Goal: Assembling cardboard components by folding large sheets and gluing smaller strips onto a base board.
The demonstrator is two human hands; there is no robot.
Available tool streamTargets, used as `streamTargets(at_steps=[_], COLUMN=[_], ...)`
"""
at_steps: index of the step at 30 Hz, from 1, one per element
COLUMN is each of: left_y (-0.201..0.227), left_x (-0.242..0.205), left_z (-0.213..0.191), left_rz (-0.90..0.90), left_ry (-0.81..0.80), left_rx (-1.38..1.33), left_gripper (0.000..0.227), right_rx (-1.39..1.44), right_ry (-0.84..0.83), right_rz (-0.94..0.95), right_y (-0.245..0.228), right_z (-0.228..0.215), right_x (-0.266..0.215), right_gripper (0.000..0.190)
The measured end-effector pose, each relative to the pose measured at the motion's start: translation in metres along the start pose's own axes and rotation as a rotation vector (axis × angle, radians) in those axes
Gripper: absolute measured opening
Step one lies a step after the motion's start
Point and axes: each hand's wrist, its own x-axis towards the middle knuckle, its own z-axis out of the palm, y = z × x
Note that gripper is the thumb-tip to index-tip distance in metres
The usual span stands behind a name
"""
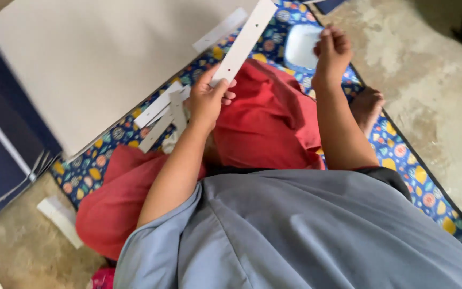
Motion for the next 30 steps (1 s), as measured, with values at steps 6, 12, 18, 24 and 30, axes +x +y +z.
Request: streamTargets(at_steps=[6,12,18,24,30], left_y=[-0.012,-0.043,-0.033,-0.029,-0.048], left_x=[0.032,0.044,0.049,0.044,0.047], left_z=[0.057,0.095,0.086,0.081,0.077], left_rz=[-0.094,-0.065,-0.114,-0.098,-0.031], left_ry=[-0.051,-0.053,-0.012,0.077,0.059], left_rx=[0.071,0.292,0.174,0.001,0.071], left_gripper=[0.043,0.031,0.040,0.042,0.036], right_rx=[-0.921,-1.046,-1.035,-0.894,-0.895], right_ry=[0.258,0.140,-0.061,-0.126,-0.215], right_rz=[-0.149,-0.201,-0.492,-0.583,-0.449], right_y=[0.048,0.074,0.053,0.020,0.038], right_z=[-0.107,-0.101,-0.089,-0.072,-0.044], right_x=[0.040,0.017,0.004,0.004,0.013], right_gripper=[0.066,0.033,0.013,0.016,0.017])
